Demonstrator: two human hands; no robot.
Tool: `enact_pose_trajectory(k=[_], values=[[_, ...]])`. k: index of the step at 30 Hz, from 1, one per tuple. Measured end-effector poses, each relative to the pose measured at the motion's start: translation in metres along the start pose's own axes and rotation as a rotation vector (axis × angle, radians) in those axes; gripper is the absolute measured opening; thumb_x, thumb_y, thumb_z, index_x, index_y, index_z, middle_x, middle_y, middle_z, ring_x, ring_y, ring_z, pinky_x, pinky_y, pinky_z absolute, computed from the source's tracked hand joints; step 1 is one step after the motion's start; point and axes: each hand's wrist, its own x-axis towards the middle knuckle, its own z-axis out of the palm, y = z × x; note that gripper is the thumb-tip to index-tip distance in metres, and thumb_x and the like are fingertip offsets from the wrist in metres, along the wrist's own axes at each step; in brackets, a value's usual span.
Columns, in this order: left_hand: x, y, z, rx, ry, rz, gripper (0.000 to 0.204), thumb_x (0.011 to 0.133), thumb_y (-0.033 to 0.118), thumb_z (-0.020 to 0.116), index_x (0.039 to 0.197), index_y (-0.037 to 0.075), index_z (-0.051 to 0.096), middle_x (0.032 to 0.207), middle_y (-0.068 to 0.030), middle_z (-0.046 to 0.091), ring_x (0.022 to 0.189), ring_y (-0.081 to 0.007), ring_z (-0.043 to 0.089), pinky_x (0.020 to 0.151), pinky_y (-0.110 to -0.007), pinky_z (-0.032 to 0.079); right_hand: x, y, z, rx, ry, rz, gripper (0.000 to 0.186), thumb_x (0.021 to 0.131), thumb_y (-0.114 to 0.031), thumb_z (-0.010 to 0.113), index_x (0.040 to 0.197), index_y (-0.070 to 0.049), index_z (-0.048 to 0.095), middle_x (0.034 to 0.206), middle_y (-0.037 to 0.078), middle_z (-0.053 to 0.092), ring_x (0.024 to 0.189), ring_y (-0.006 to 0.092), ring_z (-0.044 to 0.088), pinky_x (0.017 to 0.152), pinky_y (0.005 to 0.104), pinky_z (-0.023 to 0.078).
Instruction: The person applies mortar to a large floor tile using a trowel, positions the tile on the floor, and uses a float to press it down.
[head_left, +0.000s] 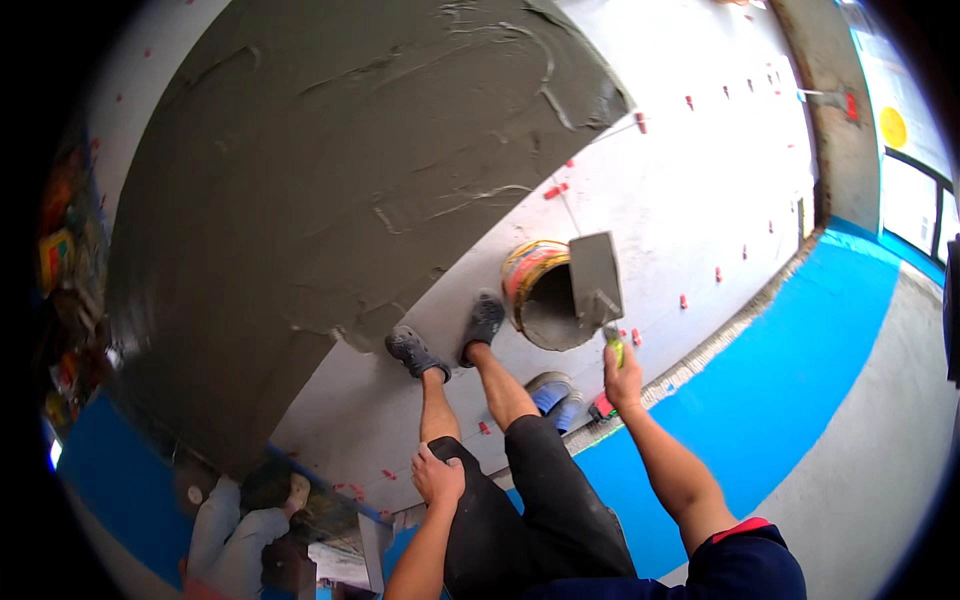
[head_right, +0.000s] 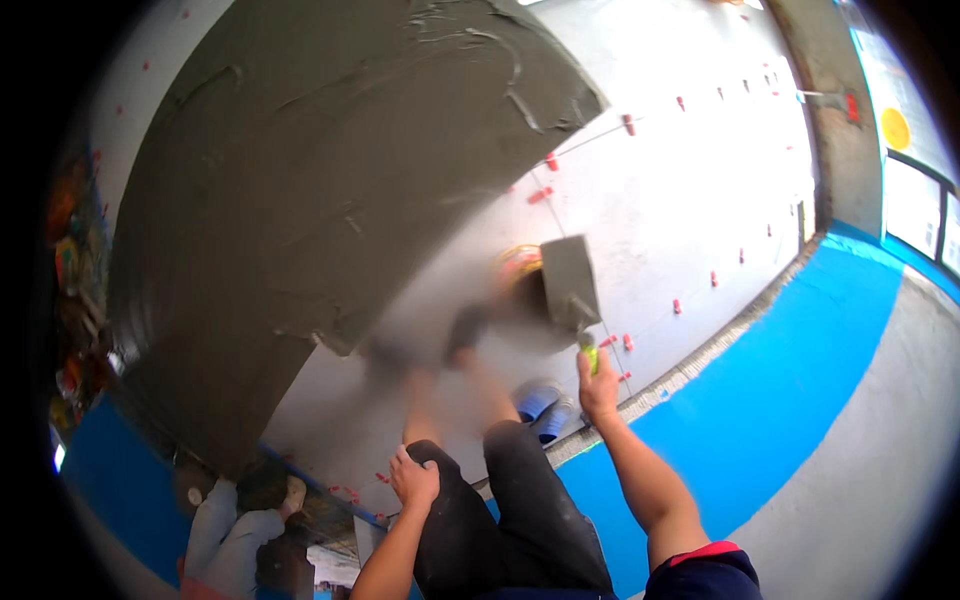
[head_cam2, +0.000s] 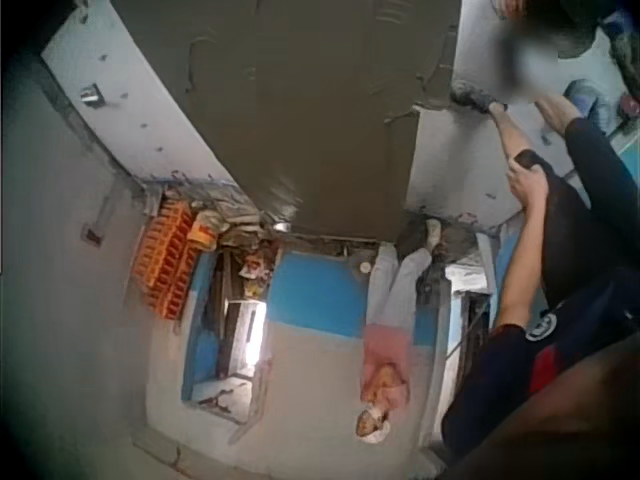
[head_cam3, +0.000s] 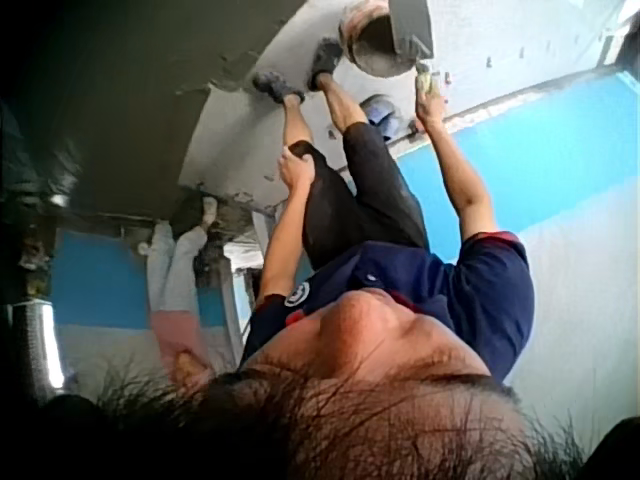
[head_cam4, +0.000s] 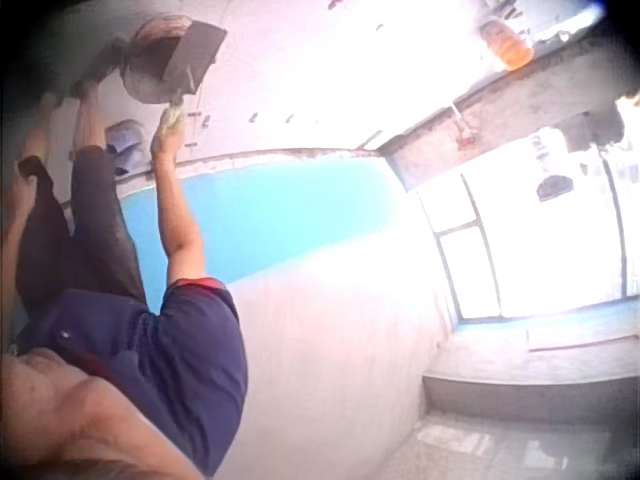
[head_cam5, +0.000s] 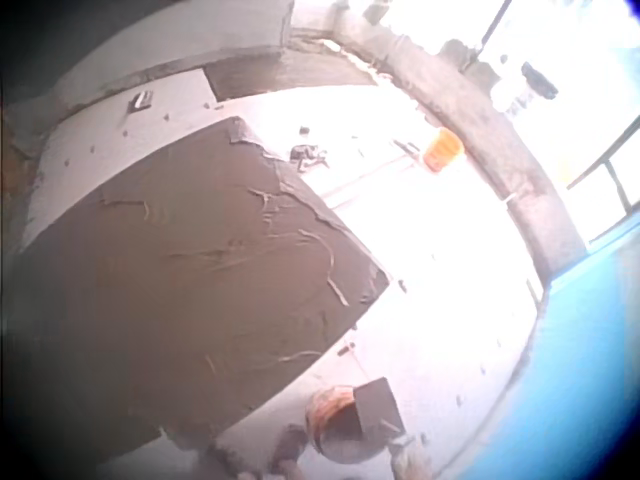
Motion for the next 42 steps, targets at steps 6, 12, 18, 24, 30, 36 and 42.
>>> enact_pose_trajectory(k=[6, 12, 18, 24, 30, 36, 42], values=[[-0.002, 0.029, -0.008, 0.122, -0.023, 0.162, 0.059, 0.075, 0.024, 0.067, 0.125, 0.001, 0.047, 0.117, -0.0212, 0.056, 0.114, -0.0386, 0.055, 0.099, -0.049, 0.043, -0.059, 0.036, 0.01, -0.61, -0.079, -0.199, 0.043, 0.092, -0.029, 0.062, 0.133, -0.017, 0.057, 0.099, 0.014, 0.062, 0.087, 0.0345, 0.064, 0.071, 0.0468, 0.048], [0.003, 0.003, -0.022, 0.137, 0.018, 0.336, 0.06, 0.076, 0.026, 0.065, 0.127, 0.001, 0.047, 0.115, -0.0225, 0.055, 0.111, -0.0397, 0.055, 0.096, -0.05, 0.045, -0.092, 0.07, 0.073, -0.76, -0.191, -0.235, 0.045, 0.088, -0.015, 0.057, 0.133, -0.017, 0.058, 0.117, 0.012, 0.057, 0.105, 0.0299, 0.058, 0.085, 0.0487, 0.046], [-0.01, -0.009, -0.038, 0.312, -0.112, 0.523, 0.052, 0.08, 0.032, 0.064, 0.128, 0.011, 0.057, 0.123, -0.0245, 0.052, 0.114, -0.0423, 0.053, 0.096, -0.051, 0.045, -0.161, 0.035, 0.007, -0.377, -0.208, -0.019, 0.035, 0.086, -0.031, 0.068, 0.116, -0.013, 0.064, 0.116, 0.014, 0.06, 0.108, 0.0343, 0.06, 0.086, 0.0506, 0.049], [-0.023, 0.008, -0.059, 0.357, -0.393, 0.567, 0.054, 0.09, 0.041, 0.053, 0.142, 0.029, 0.052, 0.15, -0.0209, 0.037, 0.131, -0.0435, 0.047, 0.108, -0.051, 0.041, -0.261, 0.134, -0.12, -0.179, -0.37, 0.451, 0.039, 0.088, -0.038, 0.059, 0.105, -0.005, 0.071, 0.109, 0.023, 0.068, 0.103, 0.0405, 0.065, 0.088, 0.0491, 0.052], [-0.052, 0.034, -0.082, 0.375, -0.395, 0.415, 0.054, 0.088, 0.043, 0.053, 0.139, 0.026, 0.057, 0.144, -0.0198, 0.051, 0.13, -0.0388, 0.052, 0.109, -0.047, 0.042, -0.334, 0.234, -0.147, -0.027, -0.499, 0.57, 0.032, 0.09, -0.036, 0.064, 0.097, -0.005, 0.073, 0.09, 0.014, 0.074, 0.074, 0.0243, 0.071, 0.07, 0.0405, 0.056], [-0.066, 0.08, -0.089, 0.13, -0.237, 0.471, 0.045, 0.084, 0.038, 0.061, 0.12, 0.013, 0.07, 0.126, -0.0183, 0.066, 0.119, -0.0343, 0.061, 0.102, -0.041, 0.048, -0.299, 0.263, -0.222, 0.633, -0.484, 0.815, 0.028, 0.094, -0.025, 0.064, 0.102, 0.001, 0.069, 0.085, 0.01, 0.071, 0.069, 0.021, 0.07, 0.058, 0.0352, 0.054], [-0.131, 0.169, -0.091, -0.169, -0.014, 0.382, 0.039, 0.086, 0.036, 0.06, 0.109, 0.006, 0.072, 0.11, -0.018, 0.071, 0.106, -0.0372, 0.066, 0.091, -0.045, 0.051, -0.173, 0.362, -0.383, 0.422, -0.074, 0.683, 0.023, 0.097, -0.022, 0.06, 0.094, 0.0, 0.064, 0.083, 0.013, 0.07, 0.065, 0.0208, 0.067, 0.053, 0.0359, 0.05]])
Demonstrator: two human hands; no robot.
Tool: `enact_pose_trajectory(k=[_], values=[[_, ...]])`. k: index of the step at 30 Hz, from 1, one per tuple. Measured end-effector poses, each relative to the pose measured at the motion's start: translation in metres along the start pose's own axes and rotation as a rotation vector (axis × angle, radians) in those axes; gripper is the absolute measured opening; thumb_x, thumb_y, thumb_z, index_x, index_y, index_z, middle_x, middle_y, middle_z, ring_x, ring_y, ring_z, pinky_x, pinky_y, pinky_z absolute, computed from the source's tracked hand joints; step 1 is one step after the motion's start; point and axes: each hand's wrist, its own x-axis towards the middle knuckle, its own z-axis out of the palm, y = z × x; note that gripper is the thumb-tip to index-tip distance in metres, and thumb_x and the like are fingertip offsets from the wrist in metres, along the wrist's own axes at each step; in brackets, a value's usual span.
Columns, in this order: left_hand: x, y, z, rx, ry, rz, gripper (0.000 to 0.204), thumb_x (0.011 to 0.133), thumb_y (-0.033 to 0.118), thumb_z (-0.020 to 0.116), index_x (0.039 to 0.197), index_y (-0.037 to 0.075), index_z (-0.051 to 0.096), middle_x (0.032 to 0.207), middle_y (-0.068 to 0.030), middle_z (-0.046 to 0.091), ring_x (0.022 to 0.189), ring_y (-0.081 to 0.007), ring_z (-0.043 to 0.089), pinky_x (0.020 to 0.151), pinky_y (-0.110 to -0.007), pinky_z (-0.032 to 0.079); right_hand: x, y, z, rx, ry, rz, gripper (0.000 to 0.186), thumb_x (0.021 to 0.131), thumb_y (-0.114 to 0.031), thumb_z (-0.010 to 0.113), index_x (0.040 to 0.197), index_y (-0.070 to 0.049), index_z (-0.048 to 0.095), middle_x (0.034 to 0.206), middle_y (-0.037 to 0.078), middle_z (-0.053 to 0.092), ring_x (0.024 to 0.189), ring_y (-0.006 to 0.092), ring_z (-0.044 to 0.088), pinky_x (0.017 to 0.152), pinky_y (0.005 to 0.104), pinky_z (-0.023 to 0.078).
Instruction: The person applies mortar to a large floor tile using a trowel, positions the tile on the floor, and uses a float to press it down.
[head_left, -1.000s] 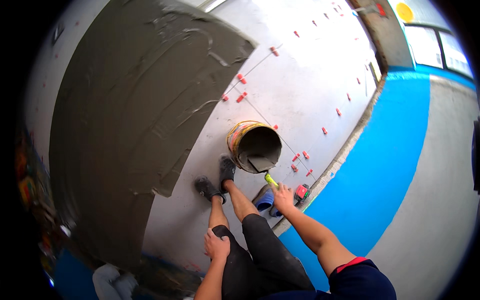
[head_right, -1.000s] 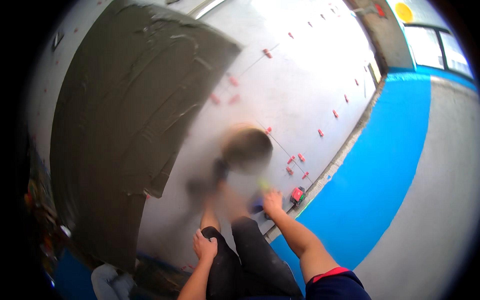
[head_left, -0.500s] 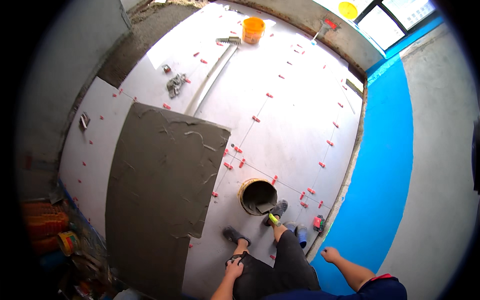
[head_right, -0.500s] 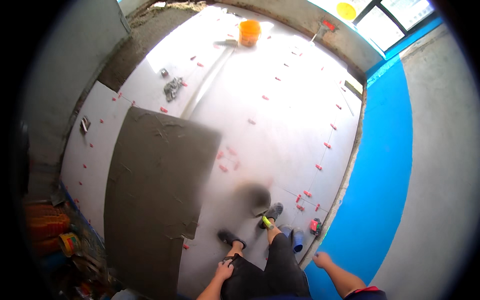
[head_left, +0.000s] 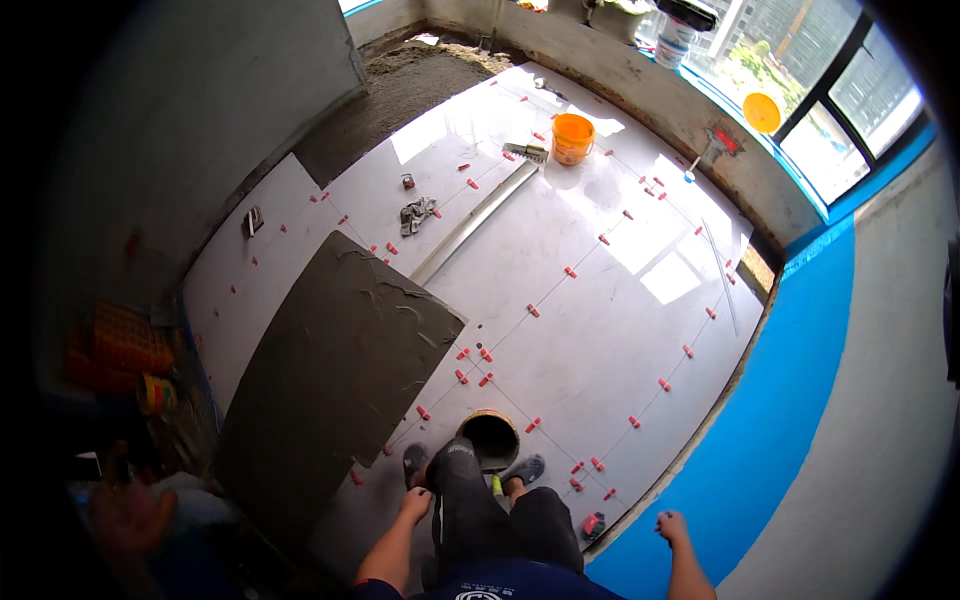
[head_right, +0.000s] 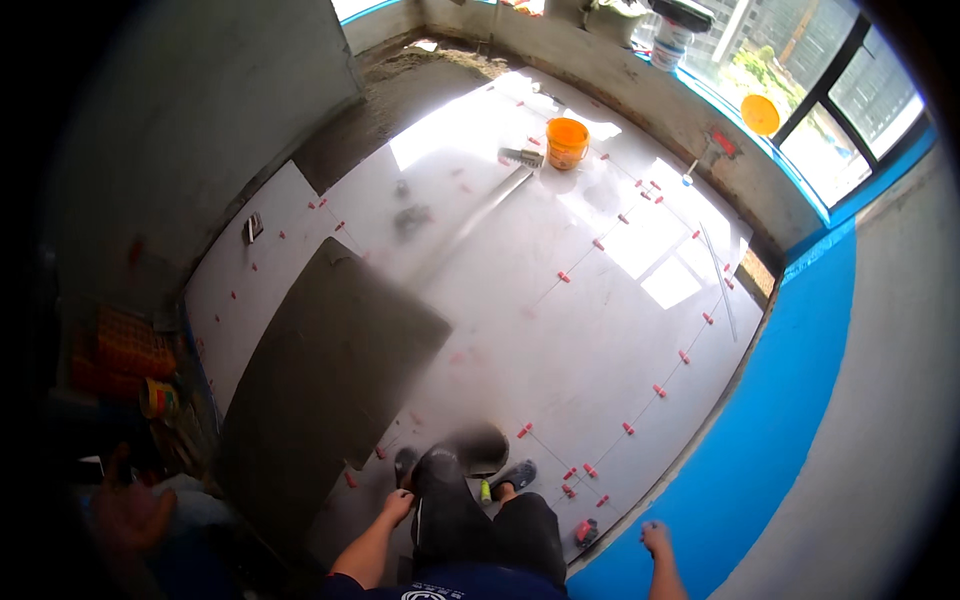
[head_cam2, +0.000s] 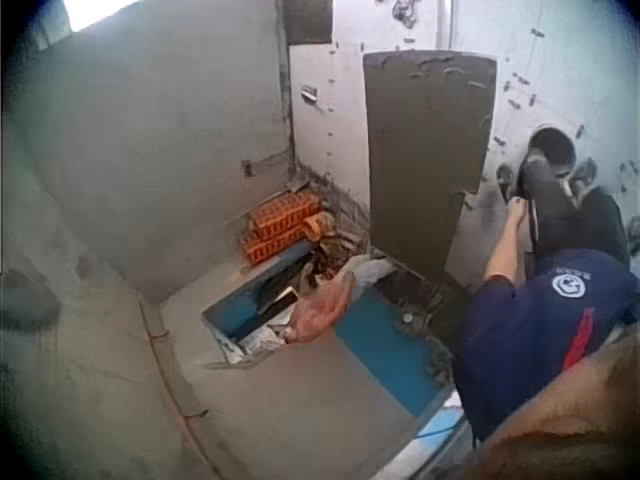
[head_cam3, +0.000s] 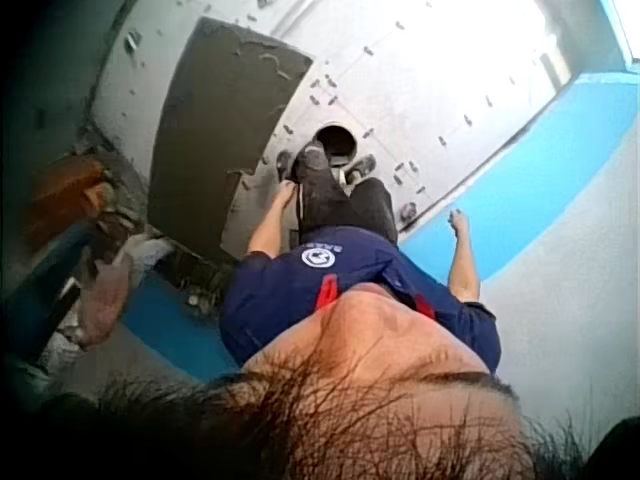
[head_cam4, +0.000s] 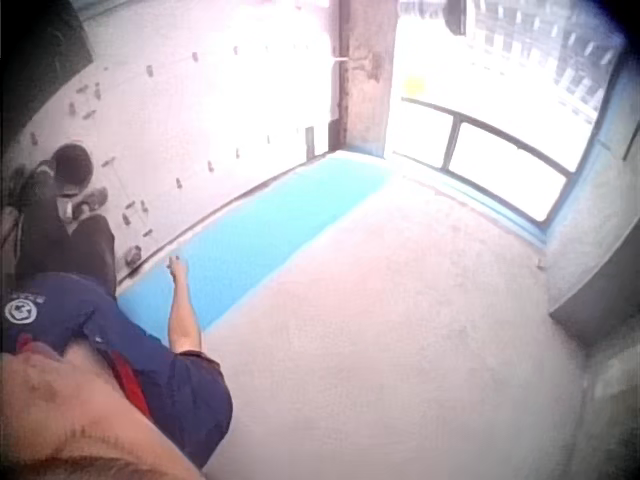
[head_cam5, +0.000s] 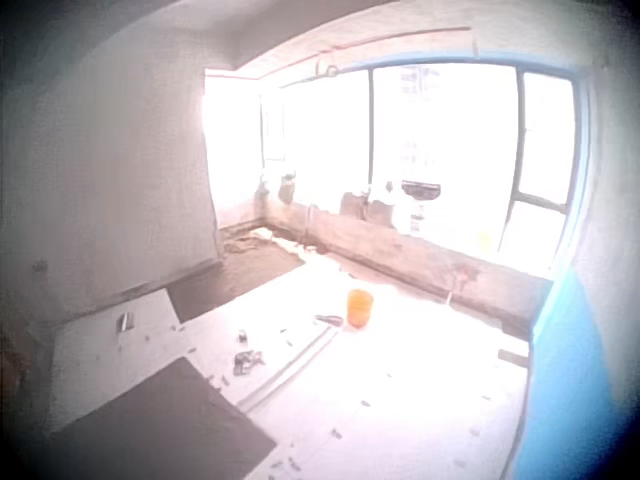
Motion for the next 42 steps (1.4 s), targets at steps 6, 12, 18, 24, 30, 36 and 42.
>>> enact_pose_trajectory(k=[6, 12, 18, 24, 30, 36, 42], values=[[-0.01, 0.041, 0.042, 0.047, 0.016, 0.108, 0.039, 0.085, 0.033, 0.062, 0.108, 0.003, 0.073, 0.109, -0.0204, 0.071, 0.105, -0.0379, 0.066, 0.092, -0.045, 0.051, 0.073, -0.232, -0.081, 0.118, 0.239, -0.505, 0.028, 0.095, -0.023, 0.059, 0.103, 0.003, 0.067, 0.085, 0.011, 0.07, 0.07, 0.0191, 0.067, 0.061, 0.0342, 0.052], [-0.003, 0.102, 0.059, -0.089, -0.117, -0.08, 0.038, 0.084, 0.031, 0.065, 0.106, 0.002, 0.074, 0.104, -0.021, 0.073, 0.099, -0.0349, 0.07, 0.086, -0.043, 0.054, -0.029, -0.458, -0.039, 0.079, -0.308, -0.855, 0.037, 0.096, -0.027, 0.061, 0.118, 0.003, 0.065, 0.098, 0.011, 0.07, 0.084, 0.0188, 0.07, 0.076, 0.0311, 0.055], [0.059, 0.18, 0.076, 0.06, -0.148, 0.017, 0.046, 0.082, 0.039, 0.061, 0.108, 0.003, 0.074, 0.116, -0.0227, 0.069, 0.111, -0.0364, 0.066, 0.099, -0.042, 0.049, -0.018, -0.554, -0.066, -0.008, -0.508, -0.829, 0.039, 0.098, -0.027, 0.061, 0.121, 0.004, 0.063, 0.103, 0.013, 0.07, 0.088, 0.0201, 0.071, 0.078, 0.0303, 0.054], [0.156, 0.345, 0.064, 0.469, -0.082, 0.474, 0.021, 0.082, 0.017, 0.064, 0.1, 0.008, 0.071, 0.109, -0.013, 0.071, 0.1, -0.0292, 0.069, 0.084, -0.043, 0.055, 0.206, -0.452, -0.162, 0.208, -0.174, -0.244, 0.023, 0.095, -0.02, 0.06, 0.104, 0.001, 0.062, 0.085, 0.013, 0.067, 0.068, 0.024, 0.068, 0.054, 0.0318, 0.053], [0.19, 0.476, 0.03, -0.442, 0.002, 0.118, 0.039, 0.082, 0.035, 0.065, 0.107, 0.007, 0.073, 0.108, -0.0195, 0.072, 0.103, -0.0323, 0.067, 0.089, -0.04, 0.052, 0.233, -0.448, -0.186, 0.338, -0.215, 0.151, 0.017, 0.094, -0.019, 0.059, 0.098, -0.003, 0.06, 0.081, 0.011, 0.065, 0.068, 0.0237, 0.067, 0.056, 0.0365, 0.053], [0.198, 0.54, -0.002, -0.591, 0.126, -0.002, 0.033, 0.082, 0.028, 0.067, 0.104, 0.004, 0.072, 0.102, -0.0179, 0.073, 0.094, -0.0303, 0.069, 0.085, -0.039, 0.052, 0.282, -0.531, -0.158, 0.247, -0.417, 0.157, 0.012, 0.093, -0.017, 0.057, 0.092, -0.006, 0.059, 0.078, 0.009, 0.063, 0.068, 0.0235, 0.066, 0.057, 0.0411, 0.053], [0.189, 0.525, 0.026, -0.792, 0.268, -0.24, 0.036, 0.08, 0.029, 0.067, 0.103, 0.001, 0.071, 0.1, -0.0209, 0.072, 0.092, -0.0339, 0.069, 0.082, -0.042, 0.054, 0.415, -0.668, -0.216, 0.222, -0.418, 0.12, 0.009, 0.093, -0.016, 0.056, 0.087, -0.01, 0.058, 0.074, 0.008, 0.062, 0.067, 0.0232, 0.065, 0.059, 0.0458, 0.053]])
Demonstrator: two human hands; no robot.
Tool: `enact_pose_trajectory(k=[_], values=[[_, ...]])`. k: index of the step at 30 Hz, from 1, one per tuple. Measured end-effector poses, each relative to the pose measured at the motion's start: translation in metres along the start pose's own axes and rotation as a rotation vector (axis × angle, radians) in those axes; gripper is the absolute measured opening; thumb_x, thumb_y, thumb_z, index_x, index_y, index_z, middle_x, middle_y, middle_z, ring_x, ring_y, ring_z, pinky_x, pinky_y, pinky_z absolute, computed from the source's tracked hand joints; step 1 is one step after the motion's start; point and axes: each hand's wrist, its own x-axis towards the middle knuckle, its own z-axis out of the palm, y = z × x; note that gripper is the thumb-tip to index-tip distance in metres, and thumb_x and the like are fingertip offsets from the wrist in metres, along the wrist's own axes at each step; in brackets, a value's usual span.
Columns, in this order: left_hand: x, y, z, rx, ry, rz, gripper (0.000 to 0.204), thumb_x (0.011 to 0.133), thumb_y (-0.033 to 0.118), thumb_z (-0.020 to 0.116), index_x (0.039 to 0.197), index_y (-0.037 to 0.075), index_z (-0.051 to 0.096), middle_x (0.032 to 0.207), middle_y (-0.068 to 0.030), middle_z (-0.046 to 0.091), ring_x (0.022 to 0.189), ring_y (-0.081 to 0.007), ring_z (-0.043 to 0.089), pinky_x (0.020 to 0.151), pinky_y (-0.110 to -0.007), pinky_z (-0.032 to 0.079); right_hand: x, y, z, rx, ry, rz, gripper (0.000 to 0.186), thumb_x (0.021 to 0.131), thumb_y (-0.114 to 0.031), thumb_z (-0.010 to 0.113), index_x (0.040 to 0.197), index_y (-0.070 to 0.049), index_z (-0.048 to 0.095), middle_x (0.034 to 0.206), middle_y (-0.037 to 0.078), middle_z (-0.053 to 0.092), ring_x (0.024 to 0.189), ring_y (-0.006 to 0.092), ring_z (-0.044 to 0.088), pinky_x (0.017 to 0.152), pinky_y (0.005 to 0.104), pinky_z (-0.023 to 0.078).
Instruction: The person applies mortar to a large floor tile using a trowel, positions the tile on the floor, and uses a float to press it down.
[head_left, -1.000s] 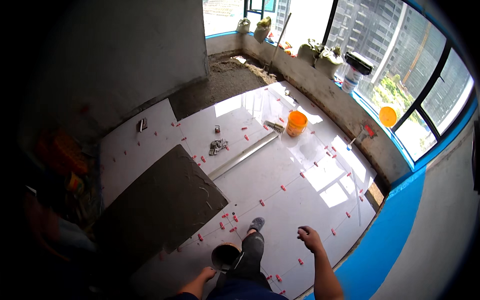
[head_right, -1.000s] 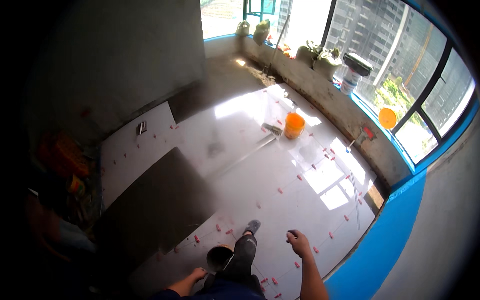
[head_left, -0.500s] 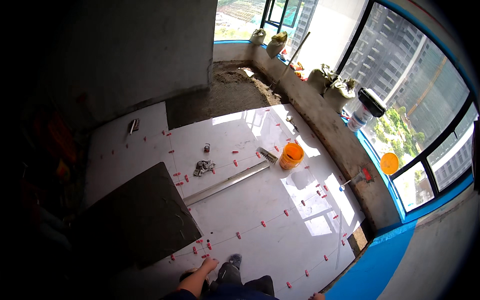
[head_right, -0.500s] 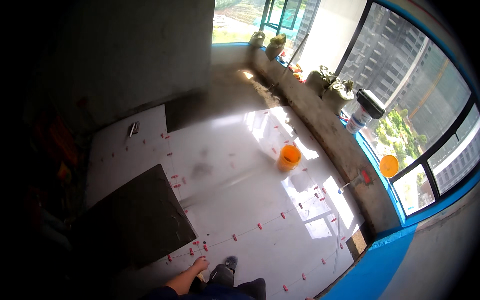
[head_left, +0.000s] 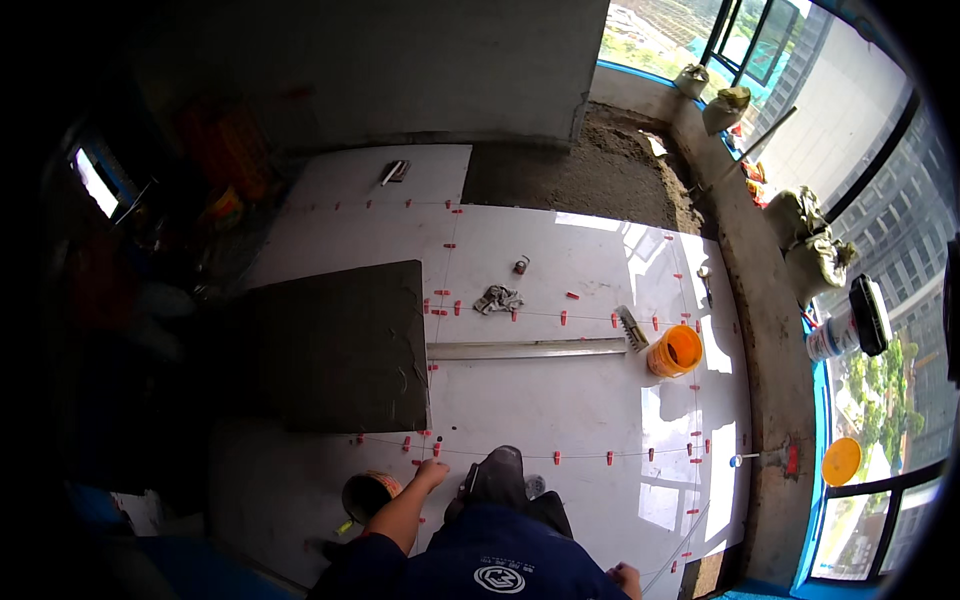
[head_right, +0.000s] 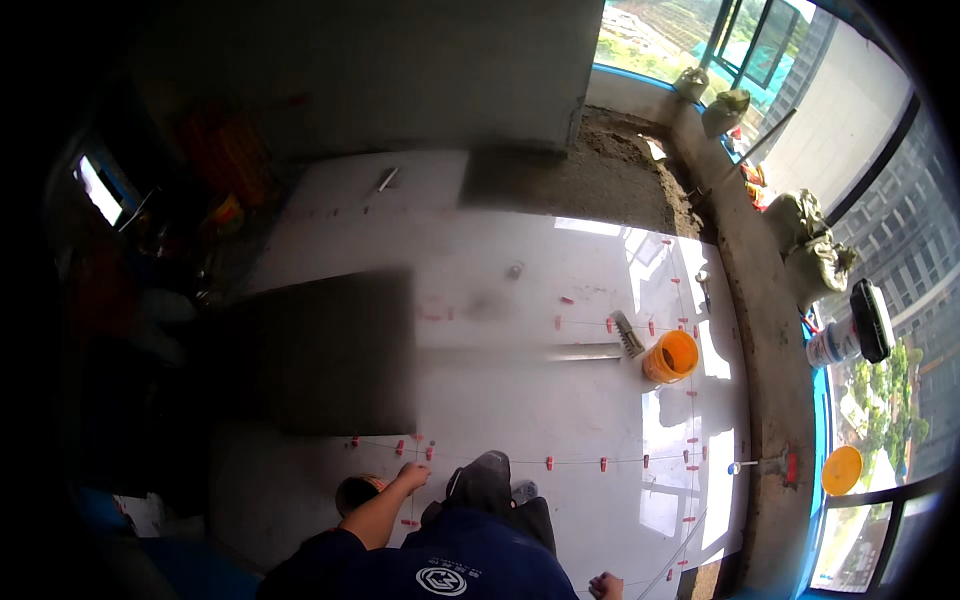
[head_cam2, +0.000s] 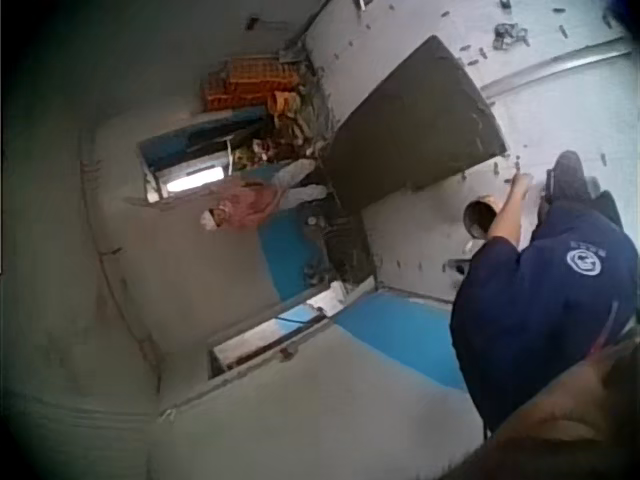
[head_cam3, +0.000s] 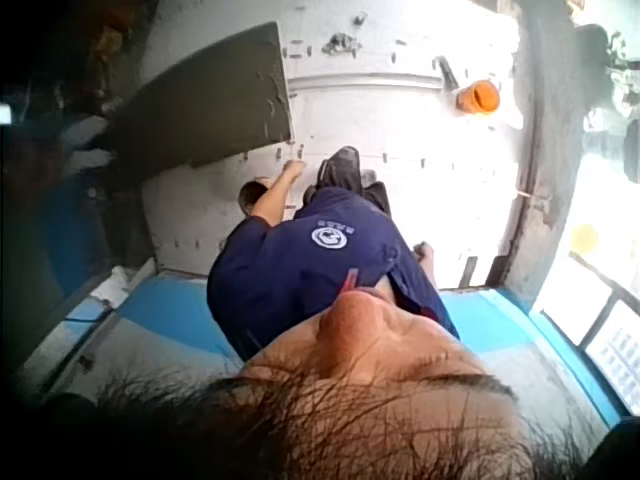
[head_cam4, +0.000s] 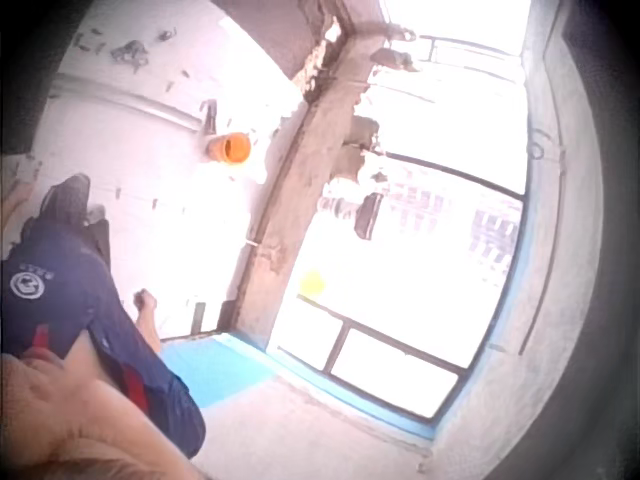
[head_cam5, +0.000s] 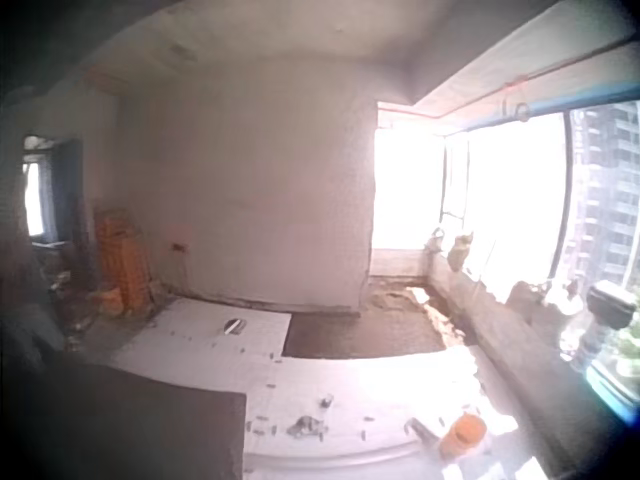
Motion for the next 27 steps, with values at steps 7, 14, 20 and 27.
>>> enact_pose_trajectory(k=[7, 14, 20, 27], values=[[-0.016, -0.007, 0.017, -0.128, 0.091, -0.161, 0.042, 0.081, 0.033, 0.064, 0.108, 0.001, 0.071, 0.104, -0.0229, 0.071, 0.094, -0.0355, 0.069, 0.083, -0.044, 0.054, -0.053, -0.401, 0.134, -0.34, 0.011, -0.843, 0.028, 0.097, -0.027, 0.058, 0.091, 0.0, 0.057, 0.073, 0.008, 0.059, 0.056, 0.0159, 0.059, 0.043, 0.0281, 0.044], [0.03, -0.024, 0.047, 0.011, -0.004, -0.157, 0.034, 0.088, 0.031, 0.058, 0.105, 0.004, 0.072, 0.102, -0.0198, 0.071, 0.094, -0.0355, 0.069, 0.082, -0.046, 0.054, -0.235, -0.449, 0.512, -0.801, -0.539, -1.118, 0.034, 0.102, -0.027, 0.056, 0.117, 0.003, 0.062, 0.094, 0.009, 0.066, 0.078, 0.015, 0.065, 0.07, 0.0281, 0.052], [0.091, 0.046, 0.046, -0.804, 0.12, -0.308, 0.02, 0.087, 0.024, 0.063, 0.093, 0.006, 0.069, 0.077, -0.0048, 0.066, 0.063, -0.0158, 0.063, 0.05, -0.032, 0.046, -0.24, -0.412, 0.689, -1.278, -0.71, -0.955, 0.035, 0.103, -0.029, 0.055, 0.12, 0.002, 0.061, 0.101, 0.011, 0.069, 0.087, 0.0178, 0.067, 0.078, 0.0304, 0.053], [0.098, 0.071, -0.004, -0.961, 0.26, -0.451, 0.021, 0.088, 0.024, 0.063, 0.098, 0.007, 0.069, 0.076, -0.0022, 0.065, 0.065, -0.013, 0.063, 0.054, -0.029, 0.045, -0.124, -0.454, 0.734, -1.622, -0.33, -0.568, 0.039, 0.101, -0.039, 0.057, 0.111, -0.002, 0.062, 0.094, 0.009, 0.069, 0.078, 0.0173, 0.068, 0.066, 0.0318, 0.053]])
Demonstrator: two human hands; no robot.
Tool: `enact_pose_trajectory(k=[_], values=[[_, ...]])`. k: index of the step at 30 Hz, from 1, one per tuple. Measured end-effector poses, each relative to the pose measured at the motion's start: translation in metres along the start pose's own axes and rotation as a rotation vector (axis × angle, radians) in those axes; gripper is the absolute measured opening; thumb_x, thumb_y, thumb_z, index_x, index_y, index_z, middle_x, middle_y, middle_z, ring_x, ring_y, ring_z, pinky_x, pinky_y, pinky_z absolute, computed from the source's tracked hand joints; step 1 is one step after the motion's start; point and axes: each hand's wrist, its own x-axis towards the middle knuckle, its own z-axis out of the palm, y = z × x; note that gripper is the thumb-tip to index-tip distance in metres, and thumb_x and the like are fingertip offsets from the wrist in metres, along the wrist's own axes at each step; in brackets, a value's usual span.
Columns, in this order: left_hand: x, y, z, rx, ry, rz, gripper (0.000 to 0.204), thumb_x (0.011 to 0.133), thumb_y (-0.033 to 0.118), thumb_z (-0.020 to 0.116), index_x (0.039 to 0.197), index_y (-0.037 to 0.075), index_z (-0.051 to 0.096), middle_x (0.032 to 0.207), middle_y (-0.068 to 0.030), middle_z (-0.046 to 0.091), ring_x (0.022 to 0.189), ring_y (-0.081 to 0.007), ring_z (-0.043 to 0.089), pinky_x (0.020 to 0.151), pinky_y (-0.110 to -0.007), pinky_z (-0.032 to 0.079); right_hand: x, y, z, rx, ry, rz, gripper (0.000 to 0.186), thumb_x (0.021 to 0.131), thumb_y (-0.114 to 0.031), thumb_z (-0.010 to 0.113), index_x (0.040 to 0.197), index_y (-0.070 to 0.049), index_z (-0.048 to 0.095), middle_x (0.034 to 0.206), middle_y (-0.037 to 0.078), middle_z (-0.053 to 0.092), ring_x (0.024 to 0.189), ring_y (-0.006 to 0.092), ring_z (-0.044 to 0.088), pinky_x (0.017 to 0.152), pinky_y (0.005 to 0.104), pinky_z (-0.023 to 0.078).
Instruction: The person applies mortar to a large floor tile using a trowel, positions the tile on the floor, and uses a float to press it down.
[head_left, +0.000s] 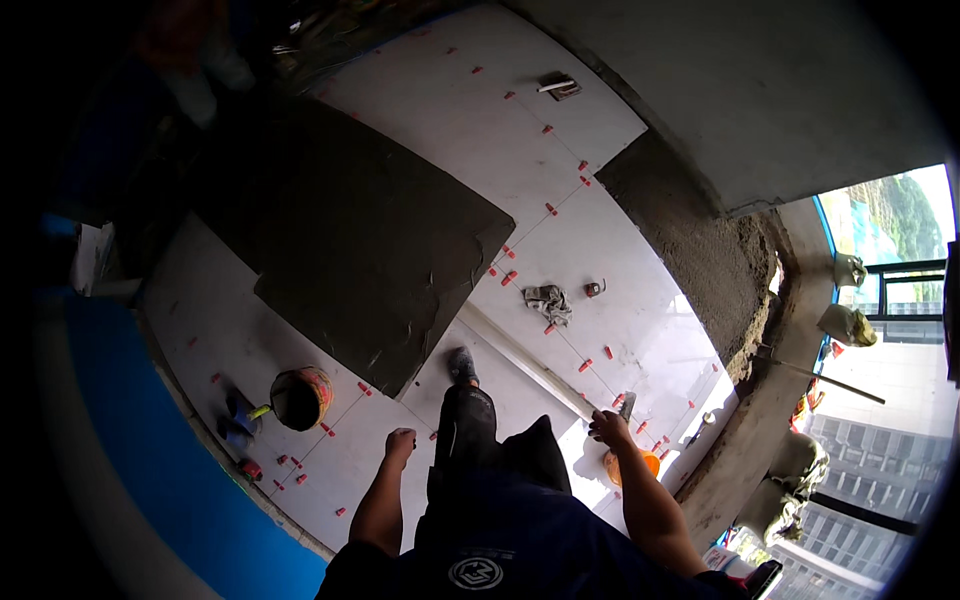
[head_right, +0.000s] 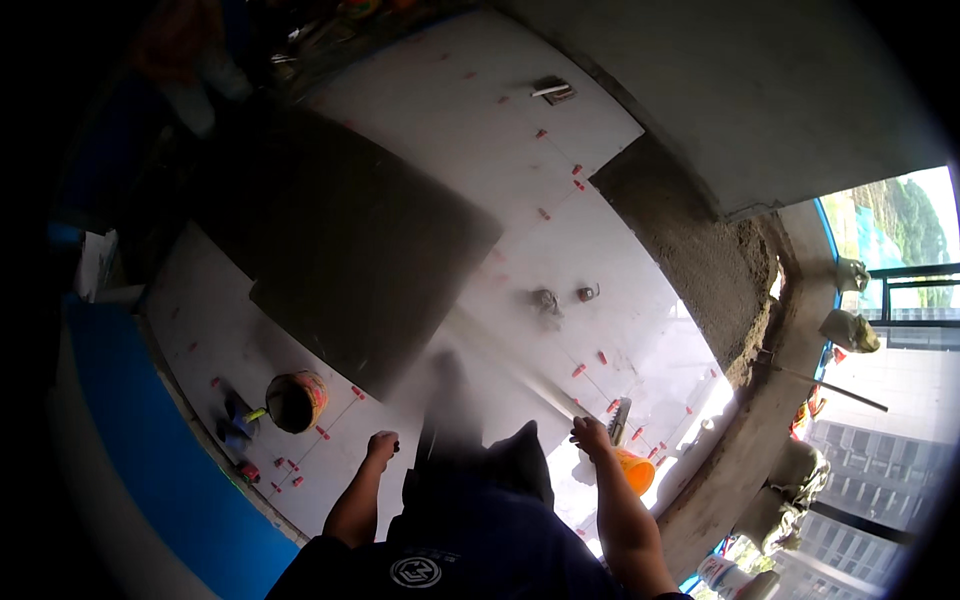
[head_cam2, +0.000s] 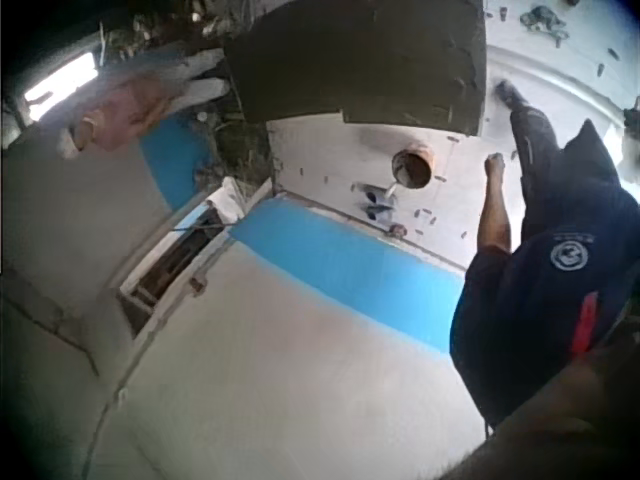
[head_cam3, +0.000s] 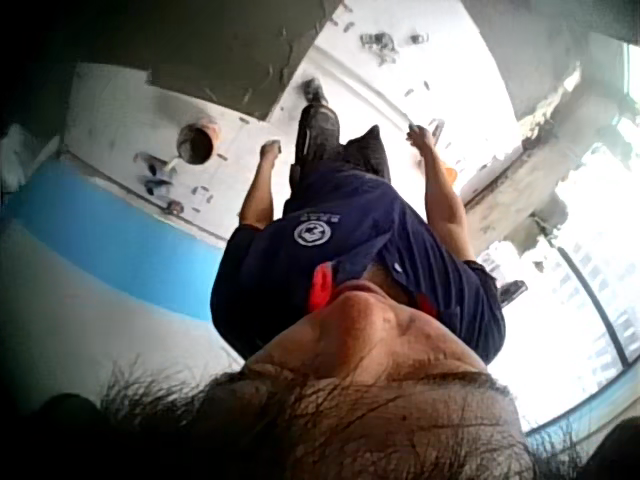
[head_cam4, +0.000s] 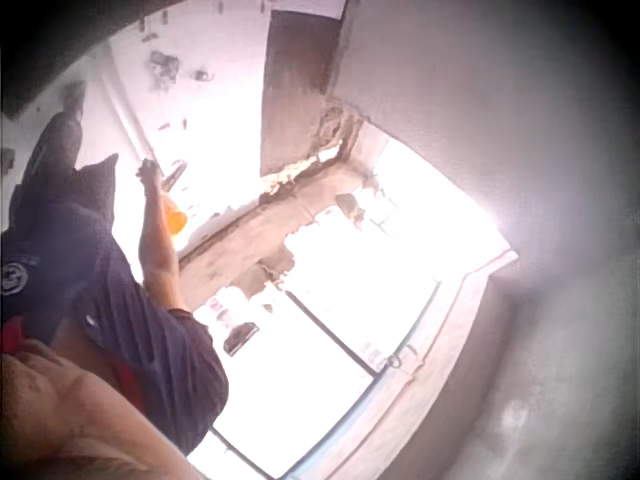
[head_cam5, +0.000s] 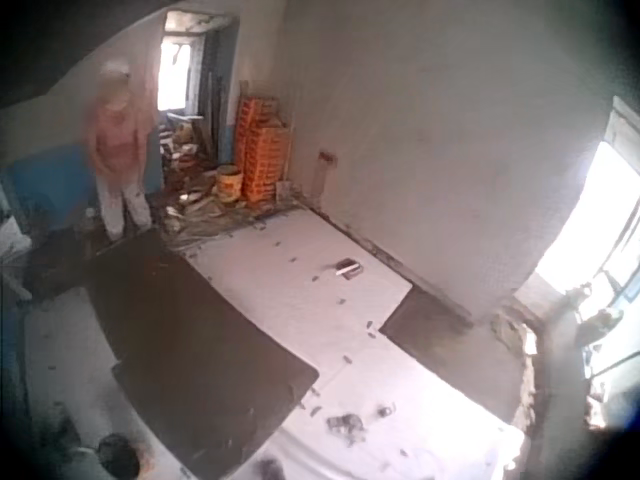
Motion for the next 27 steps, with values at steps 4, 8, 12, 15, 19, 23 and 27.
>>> enact_pose_trajectory(k=[4, 8, 12, 15, 19, 23, 27], values=[[0.002, -0.002, -0.013, -0.029, 0.034, 0.038, 0.022, 0.088, 0.024, 0.063, 0.102, 0.007, 0.067, 0.075, -0.002, 0.064, 0.064, -0.0127, 0.063, 0.051, -0.028, 0.043, 0.068, 0.012, -0.048, -0.184, -0.006, -0.137, 0.035, 0.1, -0.039, 0.058, 0.107, -0.005, 0.061, 0.085, 0.008, 0.068, 0.066, 0.019, 0.066, 0.056, 0.0311, 0.052], [-0.027, 0.043, -0.043, -0.275, 0.145, -0.097, 0.024, 0.084, 0.006, 0.06, 0.105, -0.006, 0.064, 0.082, -0.0103, 0.067, 0.063, -0.022, 0.068, 0.055, -0.031, 0.051, 0.122, -0.058, -0.047, -0.035, -0.01, -0.022, 0.024, 0.099, -0.029, 0.056, 0.097, -0.006, 0.06, 0.077, 0.009, 0.065, 0.062, 0.0192, 0.065, 0.051, 0.0314, 0.05], [-0.036, 0.083, -0.072, -0.396, 0.305, 0.022, 0.029, 0.081, -0.001, 0.057, 0.109, -0.006, 0.065, 0.073, -0.0092, 0.064, 0.058, -0.0186, 0.065, 0.052, -0.028, 0.049, 0.192, -0.15, -0.03, -0.446, -0.066, -0.257, 0.02, 0.098, -0.026, 0.055, 0.094, -0.007, 0.059, 0.076, 0.008, 0.064, 0.062, 0.0187, 0.063, 0.05, 0.0317, 0.048], [-0.02, 0.073, -0.085, -0.364, 0.555, 0.164, 0.029, 0.077, -0.003, 0.06, 0.105, 0.001, 0.067, 0.066, -0.0027, 0.056, 0.055, -0.0109, 0.051, 0.05, -0.028, 0.042, 0.299, -0.211, -0.027, -0.679, -0.042, -0.429, 0.02, 0.095, -0.024, 0.056, 0.107, -0.007, 0.056, 0.081, 0.011, 0.068, 0.071, 0.0248, 0.068, 0.056, 0.041, 0.051], [0.008, 0.008, -0.07, -0.419, 0.804, 0.197, 0.026, 0.082, -0.005, 0.057, 0.104, 0.002, 0.069, 0.082, -0.0064, 0.067, 0.065, -0.0117, 0.062, 0.056, -0.025, 0.049, 0.395, -0.33, 0.026, -1.17, 0.134, -1.052, 0.036, 0.102, -0.034, 0.043, 0.112, -0.004, 0.06, 0.099, 0.025, 0.069, 0.096, 0.04, 0.066, 0.079, 0.0524, 0.051], [0.055, -0.052, -0.015, -0.209, 0.797, -0.18, 0.035, 0.095, 0.036, 0.06, 0.087, 0.004, 0.07, 0.078, -0.0041, 0.065, 0.072, -0.0192, 0.061, 0.067, -0.038, 0.05, 0.479, -0.435, 0.094, -1.04, 0.085, -0.576, 0.062, 0.105, -0.049, 0.03, 0.136, 0.0, 0.052, 0.127, 0.026, 0.062, 0.122, 0.042, 0.056, 0.103, 0.0479, 0.045], [0.134, -0.05, 0.037, -0.483, 0.865, -0.397, 0.063, 0.099, 0.061, 0.048, 0.086, 0.003, 0.067, 0.071, -0.0029, 0.056, 0.069, -0.0182, 0.052, 0.068, -0.037, 0.044, 0.519, -0.458, 0.148, -0.686, -0.03, -0.707, 0.081, 0.102, -0.062, 0.028, 0.138, 0.007, 0.05, 0.137, 0.028, 0.056, 0.131, 0.0426, 0.05, 0.111, 0.046, 0.039]])
